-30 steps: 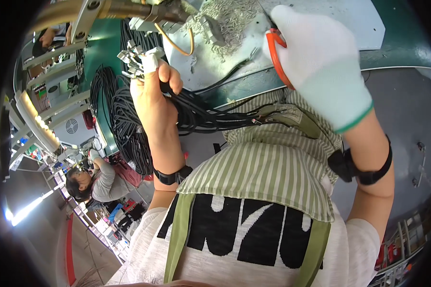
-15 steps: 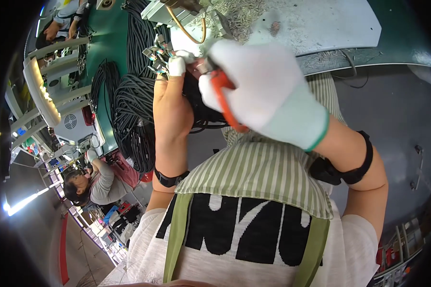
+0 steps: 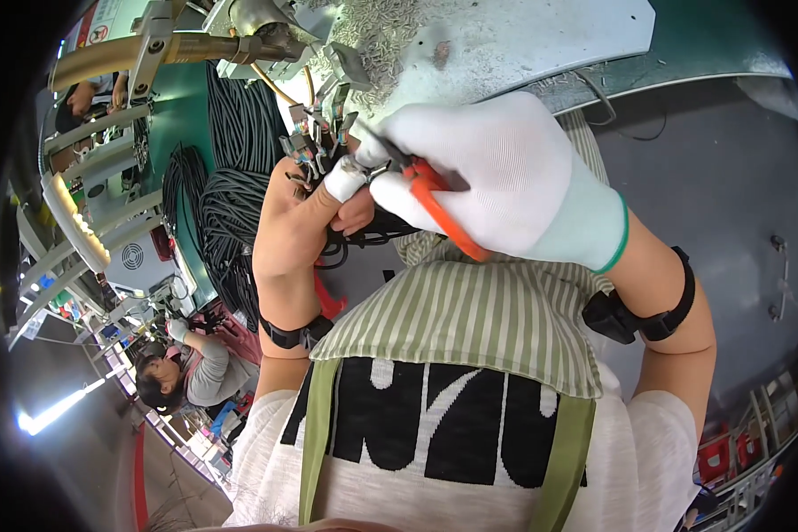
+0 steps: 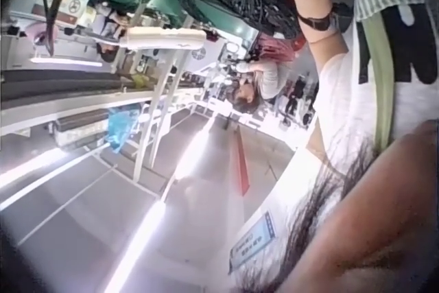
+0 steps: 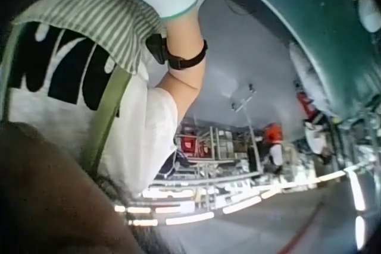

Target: Assembling electronic components by processing cables and using an assembly machine at a workstation.

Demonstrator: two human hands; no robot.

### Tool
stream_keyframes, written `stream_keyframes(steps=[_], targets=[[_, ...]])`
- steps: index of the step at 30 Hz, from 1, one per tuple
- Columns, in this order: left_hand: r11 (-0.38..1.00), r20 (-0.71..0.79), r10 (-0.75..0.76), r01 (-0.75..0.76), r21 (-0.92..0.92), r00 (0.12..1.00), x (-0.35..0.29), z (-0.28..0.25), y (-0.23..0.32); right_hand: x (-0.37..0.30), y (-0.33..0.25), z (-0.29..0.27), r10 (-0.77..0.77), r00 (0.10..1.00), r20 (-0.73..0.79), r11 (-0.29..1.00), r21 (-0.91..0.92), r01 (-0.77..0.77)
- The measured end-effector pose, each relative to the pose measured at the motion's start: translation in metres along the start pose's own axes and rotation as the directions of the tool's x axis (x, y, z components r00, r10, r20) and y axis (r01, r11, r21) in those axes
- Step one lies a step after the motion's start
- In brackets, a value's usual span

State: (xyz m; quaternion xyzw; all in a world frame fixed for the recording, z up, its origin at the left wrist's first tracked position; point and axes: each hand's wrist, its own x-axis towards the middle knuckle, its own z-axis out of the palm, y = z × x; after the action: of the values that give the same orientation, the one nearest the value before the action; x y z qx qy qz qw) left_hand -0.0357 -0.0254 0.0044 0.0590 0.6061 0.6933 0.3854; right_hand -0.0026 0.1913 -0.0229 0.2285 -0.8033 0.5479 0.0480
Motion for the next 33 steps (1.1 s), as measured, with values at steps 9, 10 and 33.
stream_keyframes(steps=[9,10,33], targets=[[0.836,-0.174,0.322,-0.193,0.514,0.931,-0.008,0.024,-0.006,0.004,0.008,-0.006,0.396,0.854,0.338,0.668,0.532,-0.52],[0.742,-0.144,0.427,-0.254,0.621,0.893,-0.008,0.024,-0.009,0.001,0.011,-0.001,0.37,0.869,0.33,0.586,0.643,-0.494],[0.578,0.47,0.449,-0.648,0.495,0.76,-0.005,-0.02,-0.012,-0.005,-0.016,0.008,0.36,0.789,0.498,0.34,0.718,-0.608]])
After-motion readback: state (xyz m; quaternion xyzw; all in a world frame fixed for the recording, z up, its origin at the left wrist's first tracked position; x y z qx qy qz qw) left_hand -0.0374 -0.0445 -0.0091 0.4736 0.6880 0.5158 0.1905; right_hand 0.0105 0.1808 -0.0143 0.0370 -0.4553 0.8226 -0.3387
